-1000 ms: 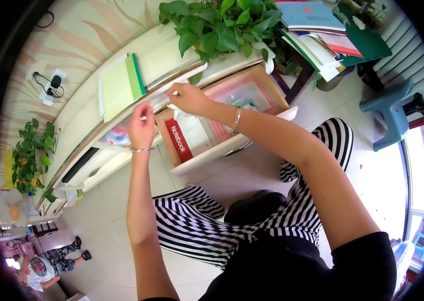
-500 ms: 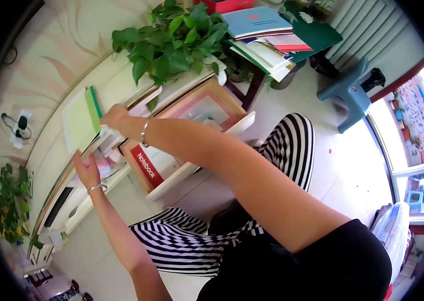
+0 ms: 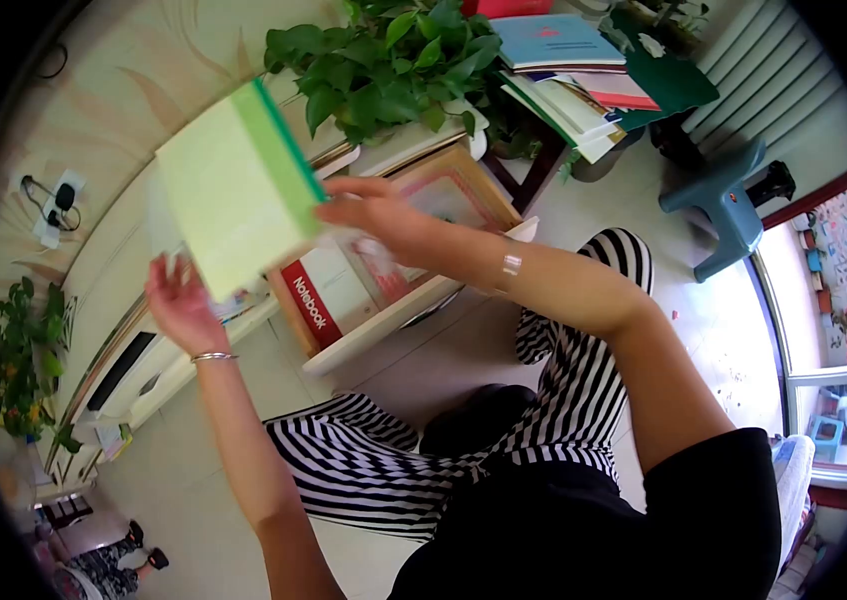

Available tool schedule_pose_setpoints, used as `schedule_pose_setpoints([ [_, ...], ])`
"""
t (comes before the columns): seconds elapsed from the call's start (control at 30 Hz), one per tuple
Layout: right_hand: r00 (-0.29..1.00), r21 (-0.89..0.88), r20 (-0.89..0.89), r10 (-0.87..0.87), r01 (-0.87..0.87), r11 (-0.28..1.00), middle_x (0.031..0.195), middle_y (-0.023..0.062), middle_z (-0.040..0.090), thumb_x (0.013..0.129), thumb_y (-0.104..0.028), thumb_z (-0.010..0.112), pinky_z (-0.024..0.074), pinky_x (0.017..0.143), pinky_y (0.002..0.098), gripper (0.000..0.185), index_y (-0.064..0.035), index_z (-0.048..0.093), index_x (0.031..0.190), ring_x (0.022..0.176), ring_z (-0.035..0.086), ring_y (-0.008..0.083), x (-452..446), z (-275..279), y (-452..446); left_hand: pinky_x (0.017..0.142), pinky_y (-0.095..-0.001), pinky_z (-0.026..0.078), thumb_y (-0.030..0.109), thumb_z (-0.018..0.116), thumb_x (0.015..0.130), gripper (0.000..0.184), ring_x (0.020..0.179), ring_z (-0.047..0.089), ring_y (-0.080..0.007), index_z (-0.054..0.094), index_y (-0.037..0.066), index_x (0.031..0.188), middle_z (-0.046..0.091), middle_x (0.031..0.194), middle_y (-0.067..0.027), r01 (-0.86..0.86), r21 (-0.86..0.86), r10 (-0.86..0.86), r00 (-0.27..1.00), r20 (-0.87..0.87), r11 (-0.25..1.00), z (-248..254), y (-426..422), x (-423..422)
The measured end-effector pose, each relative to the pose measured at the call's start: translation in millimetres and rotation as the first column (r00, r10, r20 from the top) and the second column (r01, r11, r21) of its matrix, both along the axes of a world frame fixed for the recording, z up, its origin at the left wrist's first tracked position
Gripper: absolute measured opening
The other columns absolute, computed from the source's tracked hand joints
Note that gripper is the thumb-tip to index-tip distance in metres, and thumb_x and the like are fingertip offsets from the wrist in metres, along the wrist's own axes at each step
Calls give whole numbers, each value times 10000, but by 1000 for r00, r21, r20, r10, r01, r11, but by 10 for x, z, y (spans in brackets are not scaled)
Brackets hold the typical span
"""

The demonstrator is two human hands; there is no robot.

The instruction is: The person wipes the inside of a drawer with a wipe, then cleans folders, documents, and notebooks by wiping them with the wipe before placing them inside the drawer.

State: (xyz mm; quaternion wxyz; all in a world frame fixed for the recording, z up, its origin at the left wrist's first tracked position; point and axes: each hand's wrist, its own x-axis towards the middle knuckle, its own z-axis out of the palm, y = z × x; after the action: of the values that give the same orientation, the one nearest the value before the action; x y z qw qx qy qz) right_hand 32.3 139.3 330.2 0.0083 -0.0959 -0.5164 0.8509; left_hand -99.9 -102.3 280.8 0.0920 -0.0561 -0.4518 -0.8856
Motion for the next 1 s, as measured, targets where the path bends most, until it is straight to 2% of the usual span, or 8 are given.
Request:
schedule_pose_setpoints([
  [0.2,983,98,174,59,-76,992,758,-16,612,850,-147,588,363,404,152,196,-83,592,1035,523,551,43,1173,-397,447,974,-413,363,606,365,861,702,1165,465,-257,468,6,1211,533,1219,-132,818,311,-869,491,59,483,13,462,576],
  [0.3,965,159,262,-11,-32,987,734,-31,616,844,-141,592,386,448,164,212,-85,603,1048,553,540,16,1445,-537,528,946,-410,395,332,624,810,505,1102,510,-252,490,16,1180,555,1171,-101,781,286,-830,495,257,555,-170,721,902],
  [0.47,983,296,180,-29,-26,955,715,-19,612,857,-173,586,409,454,218,196,-67,627,1017,532,538,61,1640,-720,618,884,-364,459,98,622,799,388,1008,566,-220,503,-19,1149,582,1084,-96,840,227,-830,374,414,492,-329,982,1183],
  [0.53,991,815,106,-86,-37,579,665,33,590,864,-199,573,430,486,255,199,-56,641,984,519,518,97,1631,-734,778,867,-360,469,96,616,806,369,978,579,-219,508,-27,1136,588,1072,-99,831,223,-814,383,436,510,-302,1040,1307],
  [0.67,968,872,4,-251,120,475,677,105,570,856,-194,552,467,553,317,185,-25,599,917,562,553,192,1382,-647,1057,855,-360,477,30,575,792,354,953,591,-231,497,-40,1130,590,1058,-119,829,236,-810,363,461,506,-447,1105,1488],
  [0.73,915,774,-373,-152,397,493,795,119,585,844,-152,527,474,579,363,161,-32,533,952,640,586,261,1272,-544,947,867,-364,468,-31,531,764,389,945,595,-233,484,-25,1150,594,1038,-112,862,212,-833,339,437,461,-467,1207,1618],
  [0.87,849,891,-447,283,395,223,826,115,510,759,-69,577,479,602,371,210,-59,498,954,689,562,305,1261,-528,470,891,-354,452,23,542,788,414,1031,546,-200,457,33,1192,546,1125,-69,866,250,-865,323,383,434,-539,1383,1885],
  [1.0,715,821,-571,403,512,255,799,91,505,754,-107,590,475,561,372,159,-63,494,872,659,567,284,1117,-712,311,886,-334,447,69,583,786,392,1027,528,-167,470,63,1161,520,1141,-55,860,315,-856,230,464,402,-743,1352,1934],
])
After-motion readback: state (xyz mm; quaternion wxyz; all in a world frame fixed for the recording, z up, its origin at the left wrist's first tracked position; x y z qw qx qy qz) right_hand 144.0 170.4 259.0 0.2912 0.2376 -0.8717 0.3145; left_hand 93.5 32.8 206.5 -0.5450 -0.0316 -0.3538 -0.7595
